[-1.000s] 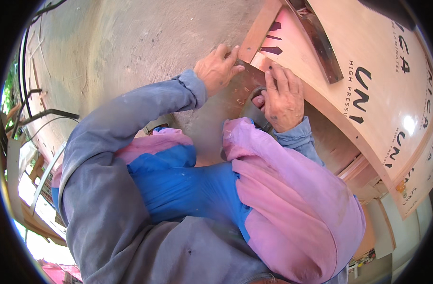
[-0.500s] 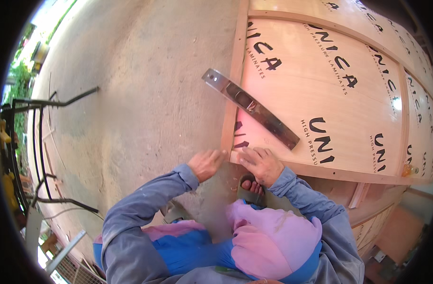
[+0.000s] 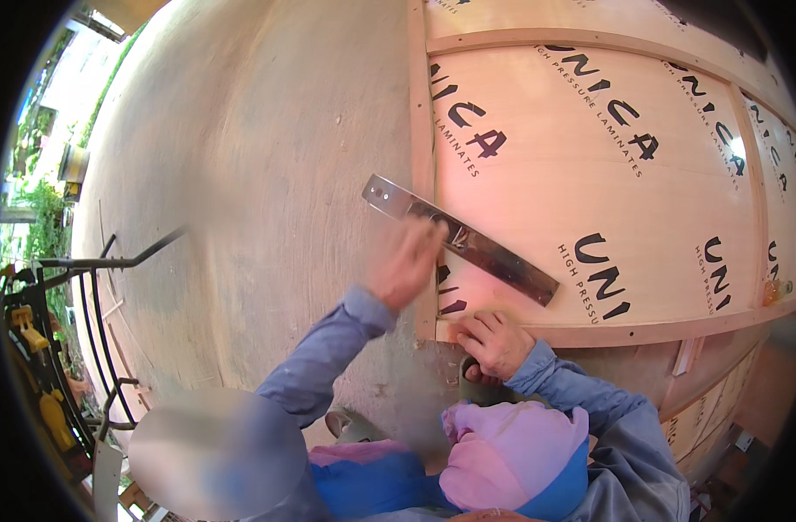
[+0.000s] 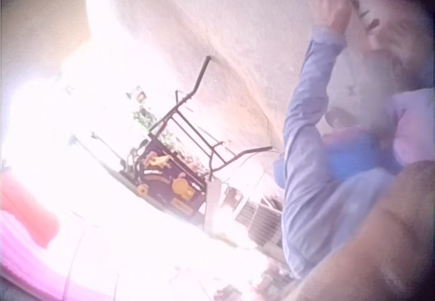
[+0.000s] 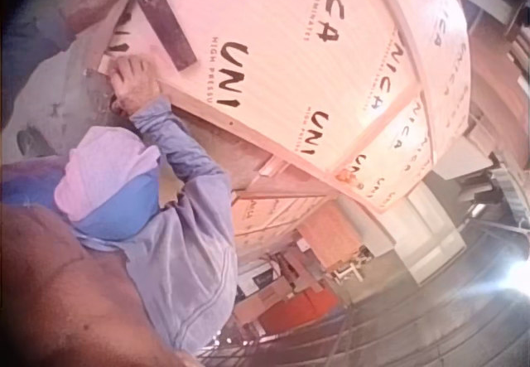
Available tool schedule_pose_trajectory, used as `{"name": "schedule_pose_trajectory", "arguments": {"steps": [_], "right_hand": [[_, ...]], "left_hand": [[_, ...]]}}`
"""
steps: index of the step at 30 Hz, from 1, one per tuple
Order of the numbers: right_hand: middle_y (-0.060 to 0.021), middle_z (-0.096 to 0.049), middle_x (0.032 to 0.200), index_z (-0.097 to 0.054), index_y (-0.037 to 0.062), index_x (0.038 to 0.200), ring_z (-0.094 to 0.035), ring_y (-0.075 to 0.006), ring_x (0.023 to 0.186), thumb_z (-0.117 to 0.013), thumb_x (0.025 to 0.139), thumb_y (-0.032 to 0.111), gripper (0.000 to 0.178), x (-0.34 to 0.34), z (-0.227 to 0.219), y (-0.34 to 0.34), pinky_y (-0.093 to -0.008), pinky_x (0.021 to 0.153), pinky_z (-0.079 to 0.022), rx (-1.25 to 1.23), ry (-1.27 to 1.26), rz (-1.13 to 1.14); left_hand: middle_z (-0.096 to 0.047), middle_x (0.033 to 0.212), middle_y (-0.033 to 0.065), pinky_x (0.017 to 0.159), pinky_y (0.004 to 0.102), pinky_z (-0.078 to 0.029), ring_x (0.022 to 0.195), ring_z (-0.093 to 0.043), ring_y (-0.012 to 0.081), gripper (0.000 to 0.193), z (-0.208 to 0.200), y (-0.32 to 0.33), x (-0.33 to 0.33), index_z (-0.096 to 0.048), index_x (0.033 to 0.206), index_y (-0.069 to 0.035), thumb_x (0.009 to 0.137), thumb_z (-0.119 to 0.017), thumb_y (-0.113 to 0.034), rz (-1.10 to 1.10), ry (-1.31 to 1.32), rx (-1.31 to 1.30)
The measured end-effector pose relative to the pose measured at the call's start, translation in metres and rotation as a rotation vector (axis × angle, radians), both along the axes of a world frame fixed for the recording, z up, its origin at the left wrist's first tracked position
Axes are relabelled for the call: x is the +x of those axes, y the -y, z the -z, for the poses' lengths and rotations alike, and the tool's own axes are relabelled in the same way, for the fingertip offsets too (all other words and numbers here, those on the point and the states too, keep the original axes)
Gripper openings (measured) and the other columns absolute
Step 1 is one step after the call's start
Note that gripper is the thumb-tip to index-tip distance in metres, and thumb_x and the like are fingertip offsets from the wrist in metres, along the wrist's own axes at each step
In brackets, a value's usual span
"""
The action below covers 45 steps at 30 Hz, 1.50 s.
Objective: The person smooths the edges of a wooden panel with a hand plane, then uses a cordless drill to drive screws into the panel. The work is performed on a large flat wooden piece in a workshop.
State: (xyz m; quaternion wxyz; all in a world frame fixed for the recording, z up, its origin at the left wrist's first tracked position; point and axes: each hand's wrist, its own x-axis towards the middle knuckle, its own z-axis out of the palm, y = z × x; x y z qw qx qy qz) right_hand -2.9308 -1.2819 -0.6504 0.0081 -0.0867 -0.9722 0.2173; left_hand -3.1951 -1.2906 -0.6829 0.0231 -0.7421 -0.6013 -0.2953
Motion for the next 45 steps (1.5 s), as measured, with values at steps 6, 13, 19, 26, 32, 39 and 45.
{"name": "schedule_pose_trajectory", "arguments": {"steps": [6, 13, 19, 26, 32, 39, 45], "right_hand": [[-0.0119, -0.06, 0.118, -0.064, 0.0031, 0.111, -0.057, -0.0309, 0.11, -0.076, 0.057, 0.023, 0.058, -0.007, 0.0, 0.001, -0.0401, 0.091, -0.048, -0.114, 0.01, 0.026], [-0.0087, -0.061, 0.122, -0.066, 0.0064, 0.119, -0.06, -0.0266, 0.108, -0.074, 0.06, 0.028, 0.063, -0.001, 0.0, 0.001, -0.0405, 0.09, -0.049, -0.069, 0.055, 0.085], [-0.0109, -0.063, 0.117, -0.065, 0.0021, 0.118, -0.06, -0.0266, 0.105, -0.063, 0.072, 0.023, 0.05, 0.001, 0.004, 0.003, -0.0393, 0.088, -0.049, -0.015, -0.021, 0.054], [-0.0102, -0.059, 0.121, -0.064, 0.0028, 0.121, -0.056, -0.0267, 0.113, -0.072, 0.063, 0.025, 0.062, 0.001, 0.013, 0.011, -0.041, 0.096, -0.046, -0.029, 0.008, 0.077], [-0.0099, -0.058, 0.129, -0.069, 0.0095, 0.12, -0.052, -0.0328, 0.124, -0.071, 0.074, 0.026, 0.049, -0.014, -0.001, 0.038, -0.0468, 0.106, -0.042, -0.09, 0.288, 0.399], [-0.0206, -0.051, 0.149, -0.067, 0.0081, 0.13, -0.044, -0.0412, 0.141, -0.065, 0.082, 0.032, 0.054, 0.016, -0.067, 0.151, -0.0514, 0.118, -0.032, -0.504, 0.254, 1.053], [-0.023, -0.072, 0.108, -0.068, 0.002, 0.109, -0.068, -0.0407, 0.101, -0.077, 0.083, 0.044, 0.05, 0.172, -0.243, 0.259, -0.0495, 0.087, -0.053, -1.143, 0.135, 1.769]], "left_hand": [[-0.058, 0.119, 0.0257, 0.09, 0.0485, -0.054, 0.11, -0.061, 0.0453, 0.055, 0.014, -0.149, -0.052, -0.053, 0.139, 0.0, 0.097, -0.065, -0.035, -0.398, 0.103, -0.516], [-0.055, 0.124, 0.0281, 0.085, 0.0522, -0.055, 0.104, -0.065, 0.0467, 0.064, 0.044, -0.179, -0.047, -0.045, 0.147, -0.003, 0.098, -0.06, -0.041, -0.379, 0.159, -0.486], [-0.054, 0.13, 0.03, 0.09, 0.0526, -0.055, 0.107, -0.064, 0.0484, 0.068, 0.034, -0.178, -0.049, -0.039, 0.152, -0.006, 0.098, -0.058, -0.042, -0.387, 0.193, -0.616], [-0.052, 0.141, 0.03, 0.103, 0.0508, -0.05, 0.123, -0.059, 0.0469, 0.059, -0.004, -0.171, -0.083, -0.054, 0.145, -0.011, 0.096, -0.061, -0.042, -0.303, 0.098, -0.924], [-0.059, 0.137, 0.0278, 0.105, 0.0492, -0.048, 0.126, -0.058, 0.0426, 0.046, -0.053, 0.018, -0.109, -0.067, 0.132, -0.011, 0.099, -0.059, -0.042, -0.31, 0.103, -0.978], [-0.074, 0.106, 0.0228, 0.092, 0.0504, -0.055, 0.104, -0.07, 0.0411, 0.043, -0.179, 0.434, -0.148, -0.078, 0.111, -0.01, 0.092, -0.063, -0.045, -0.098, -0.196, -1.775], [-0.074, 0.103, 0.0224, 0.09, 0.0489, -0.056, 0.102, -0.071, 0.0405, 0.038, -0.404, 0.47, -0.068, -0.079, 0.105, -0.012, 0.088, -0.064, -0.043, -0.247, -0.018, -1.917]]}}
